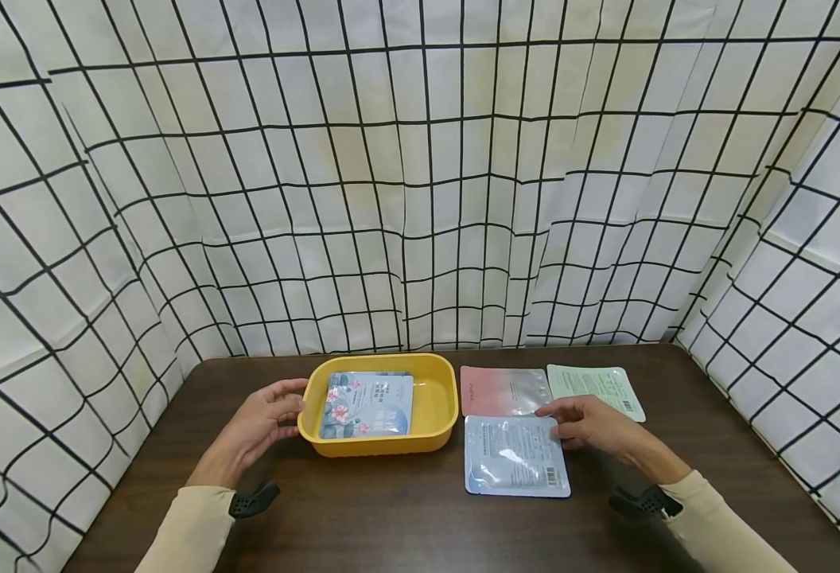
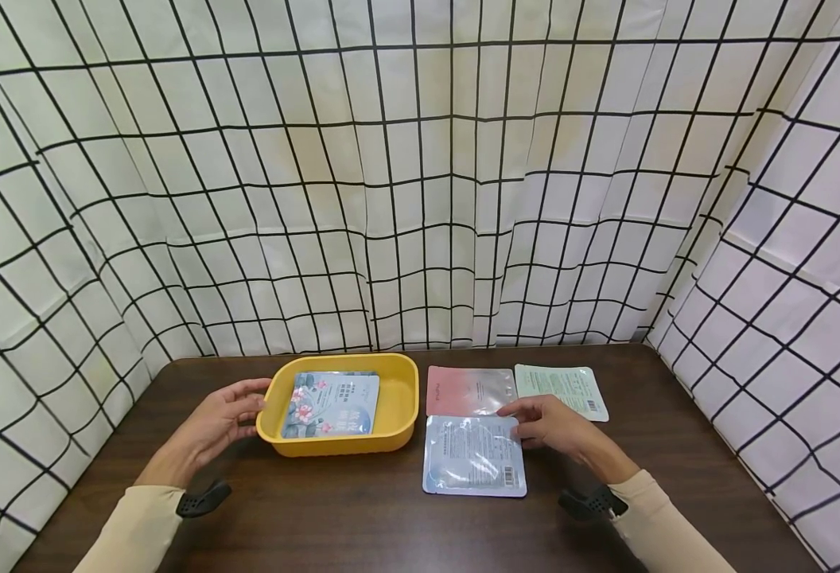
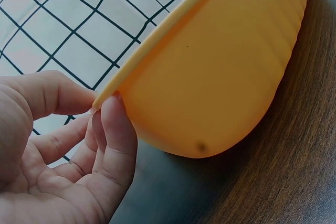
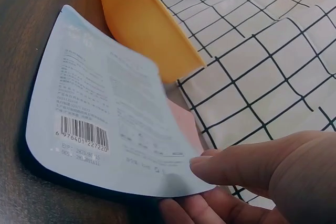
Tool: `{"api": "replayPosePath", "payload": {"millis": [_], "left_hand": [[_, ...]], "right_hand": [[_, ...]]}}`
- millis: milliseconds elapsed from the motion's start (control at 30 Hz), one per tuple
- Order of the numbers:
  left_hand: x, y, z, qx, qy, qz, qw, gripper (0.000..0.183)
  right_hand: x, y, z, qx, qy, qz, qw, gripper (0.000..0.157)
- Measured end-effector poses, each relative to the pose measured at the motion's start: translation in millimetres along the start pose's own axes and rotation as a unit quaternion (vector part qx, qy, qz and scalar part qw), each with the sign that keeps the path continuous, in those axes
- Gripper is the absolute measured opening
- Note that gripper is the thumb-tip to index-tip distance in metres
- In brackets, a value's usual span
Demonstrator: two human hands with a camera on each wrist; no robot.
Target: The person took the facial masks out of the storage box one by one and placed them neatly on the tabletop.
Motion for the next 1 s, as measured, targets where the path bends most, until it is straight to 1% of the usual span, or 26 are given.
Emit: {"api": "replayPosePath", "payload": {"millis": [300,467,567,667,1000], "left_hand": [[0.4,-1.9,0.3,0.001,0.001,0.0,1.0,0.057],[-0.3,-2.0,-0.2,0.004,0.002,0.0,1.0,0.058],[-0.7,-1.4,-0.3,0.004,0.001,0.001,1.0,0.057],[-0.9,-1.0,-0.4,0.004,0.001,0.004,1.0,0.057],[0.1,-0.4,-0.2,0.003,0.004,0.007,1.0,0.058]], "right_hand": [[1.5,-2.8,-1.9,-0.005,0.012,-0.009,1.0,0.041],[5.8,-5.3,-2.7,-0.006,0.023,-0.037,0.999,0.041],[10.0,-8.4,-3.1,0.0,0.031,-0.048,0.998,0.041],[13.4,-10.8,-3.4,0.004,0.035,-0.042,0.999,0.041],[16.1,-19.7,-0.9,0.03,0.024,-0.041,0.998,0.045]]}}
Point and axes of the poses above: each hand's wrist, its own z-axis towards the middle knuckle, its own x-axis out of the back of the hand, y = z × x, the point moved 10 cm from there along z, towards the middle knuckle, and after that the axes turned 10 degrees about -y, right-handed, at the moved point
